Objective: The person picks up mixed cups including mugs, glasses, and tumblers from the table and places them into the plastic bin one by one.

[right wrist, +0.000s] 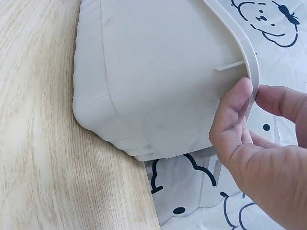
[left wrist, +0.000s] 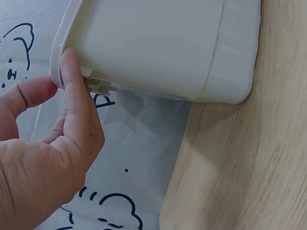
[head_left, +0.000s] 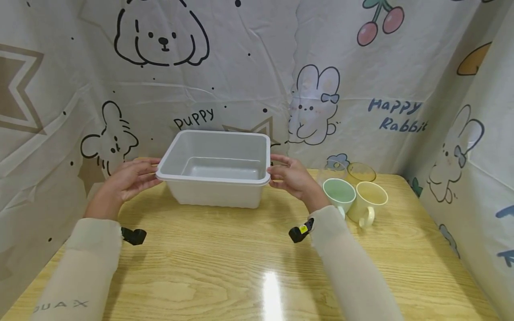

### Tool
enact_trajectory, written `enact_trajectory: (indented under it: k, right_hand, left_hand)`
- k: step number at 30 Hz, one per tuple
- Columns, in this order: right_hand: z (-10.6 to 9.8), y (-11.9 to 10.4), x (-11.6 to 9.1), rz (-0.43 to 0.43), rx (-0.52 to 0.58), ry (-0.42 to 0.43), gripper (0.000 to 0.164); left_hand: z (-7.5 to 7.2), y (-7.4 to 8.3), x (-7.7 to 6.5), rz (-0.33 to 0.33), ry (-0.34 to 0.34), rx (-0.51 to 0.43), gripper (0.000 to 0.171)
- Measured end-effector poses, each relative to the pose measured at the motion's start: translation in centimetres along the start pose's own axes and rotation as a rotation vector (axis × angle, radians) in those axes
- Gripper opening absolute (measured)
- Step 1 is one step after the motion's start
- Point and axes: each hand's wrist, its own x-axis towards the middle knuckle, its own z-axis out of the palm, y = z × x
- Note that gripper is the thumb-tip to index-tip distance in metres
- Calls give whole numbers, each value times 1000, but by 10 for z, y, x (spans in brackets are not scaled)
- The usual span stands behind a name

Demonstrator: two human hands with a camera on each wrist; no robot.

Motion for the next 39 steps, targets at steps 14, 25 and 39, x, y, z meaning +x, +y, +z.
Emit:
enact_trajectory:
  k: [14,25,39]
  right_hand:
    - [-11,-2,-6,6,-20,16,60]
    - [-18,-5,-12,20,-46,21,60]
    - [-30,-10,-18,44,-71,23,61]
  left_hand:
    - [11,-2,2,-31,14,20,18]
    - [21,-6,1,-6,18,45,21]
    - [34,-11,4,4,27,100,37]
